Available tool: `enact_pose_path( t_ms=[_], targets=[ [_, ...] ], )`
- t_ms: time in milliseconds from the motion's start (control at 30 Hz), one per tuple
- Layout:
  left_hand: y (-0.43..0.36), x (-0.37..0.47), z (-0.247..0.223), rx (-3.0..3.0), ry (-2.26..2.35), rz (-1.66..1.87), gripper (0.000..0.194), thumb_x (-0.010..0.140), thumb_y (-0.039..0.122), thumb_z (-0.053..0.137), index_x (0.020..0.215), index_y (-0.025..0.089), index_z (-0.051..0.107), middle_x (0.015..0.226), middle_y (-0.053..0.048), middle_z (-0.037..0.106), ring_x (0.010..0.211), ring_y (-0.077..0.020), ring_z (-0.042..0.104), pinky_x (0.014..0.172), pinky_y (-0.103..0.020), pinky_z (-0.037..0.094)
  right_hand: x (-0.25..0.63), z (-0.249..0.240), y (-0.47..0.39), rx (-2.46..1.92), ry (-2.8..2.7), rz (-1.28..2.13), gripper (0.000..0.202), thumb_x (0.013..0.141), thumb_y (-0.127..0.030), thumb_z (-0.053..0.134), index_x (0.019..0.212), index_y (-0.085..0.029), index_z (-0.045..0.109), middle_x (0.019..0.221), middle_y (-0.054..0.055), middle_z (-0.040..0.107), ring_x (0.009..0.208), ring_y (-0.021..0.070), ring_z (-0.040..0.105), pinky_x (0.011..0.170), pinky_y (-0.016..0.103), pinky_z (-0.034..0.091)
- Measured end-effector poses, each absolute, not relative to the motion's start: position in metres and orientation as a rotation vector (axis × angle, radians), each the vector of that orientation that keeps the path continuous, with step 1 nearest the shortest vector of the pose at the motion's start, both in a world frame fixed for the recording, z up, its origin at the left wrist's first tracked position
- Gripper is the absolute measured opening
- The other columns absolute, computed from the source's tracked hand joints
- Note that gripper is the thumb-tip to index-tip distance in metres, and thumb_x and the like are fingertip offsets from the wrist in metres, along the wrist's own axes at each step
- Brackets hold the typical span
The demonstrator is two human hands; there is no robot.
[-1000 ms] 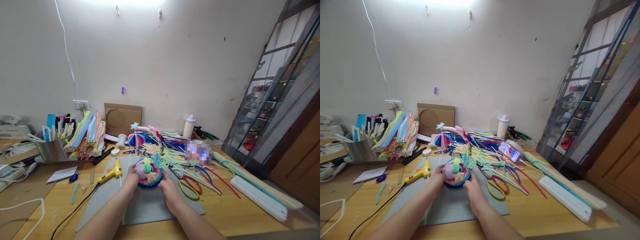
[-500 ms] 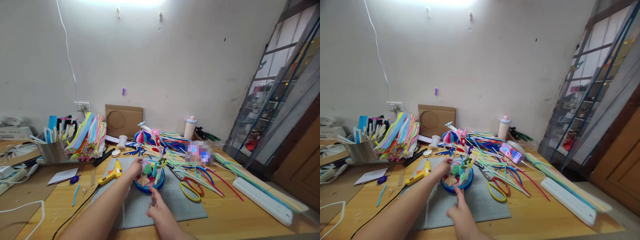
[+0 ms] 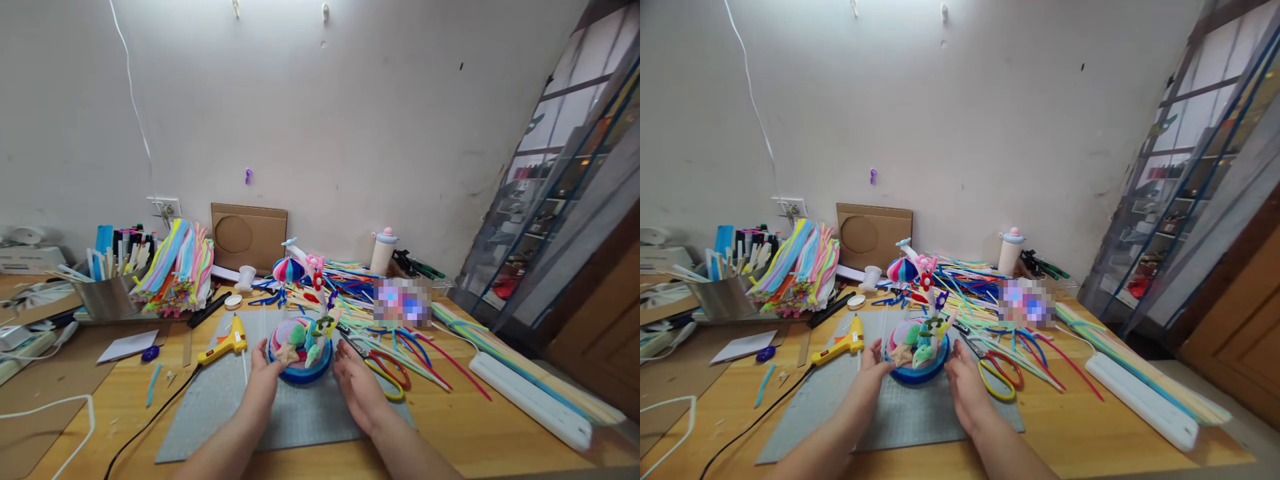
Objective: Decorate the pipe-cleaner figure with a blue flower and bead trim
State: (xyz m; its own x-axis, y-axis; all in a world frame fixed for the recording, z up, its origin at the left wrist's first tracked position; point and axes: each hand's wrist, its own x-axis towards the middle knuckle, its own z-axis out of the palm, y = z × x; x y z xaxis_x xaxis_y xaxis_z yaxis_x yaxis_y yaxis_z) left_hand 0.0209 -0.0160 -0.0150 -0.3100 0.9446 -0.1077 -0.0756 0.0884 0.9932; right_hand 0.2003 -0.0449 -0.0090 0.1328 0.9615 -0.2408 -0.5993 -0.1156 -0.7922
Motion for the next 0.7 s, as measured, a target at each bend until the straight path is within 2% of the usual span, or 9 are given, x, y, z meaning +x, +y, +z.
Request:
enact_pose_path(
  t_ms=[133,300,500,700],
  targets=[
    [-0.032,0.03,-0.016,0.761,1.267,1.397,0.065,0.05,0.001,0.052,0.111,0.019,0.043,0.125,-0.011,0.053,0.119,-0.0257,0.051,0.097,-0.034,0.042,0.199,-0.009,-0.034,-0.888,-0.629,1.505,0.047,0.054,-0.013,0.054,0.098,-0.023,0.065,0.115,0.001,0.064,0.115,0.0258,0.051,0.093,0.036,0.041],
    [-0.021,0.033,-0.01,0.776,1.252,1.378,0.067,0.044,0.001,0.049,0.109,0.018,0.042,0.127,-0.013,0.051,0.121,-0.0286,0.047,0.1,-0.038,0.039,0.194,-0.01,-0.041,-0.769,-0.724,1.492,0.055,0.056,-0.01,0.052,0.108,-0.021,0.064,0.114,0.001,0.065,0.112,0.0242,0.052,0.095,0.034,0.038],
    [-0.009,0.028,-0.01,0.796,1.233,1.379,0.066,0.044,0.0,0.048,0.107,0.018,0.044,0.126,-0.014,0.052,0.119,-0.0291,0.049,0.096,-0.039,0.042,0.194,-0.025,-0.042,-0.788,-0.691,1.452,0.054,0.058,-0.009,0.055,0.11,-0.023,0.063,0.117,0.0,0.064,0.118,0.024,0.049,0.099,0.036,0.035],
    [-0.008,0.026,-0.012,0.776,1.248,1.379,0.067,0.046,-0.001,0.048,0.11,0.018,0.045,0.129,-0.014,0.05,0.123,-0.027,0.047,0.094,-0.033,0.044,0.194,-0.028,-0.042,-0.736,-0.702,1.443,0.054,0.06,-0.008,0.056,0.111,-0.024,0.063,0.123,0.0,0.061,0.121,0.0237,0.047,0.104,0.038,0.032]
  ],
)
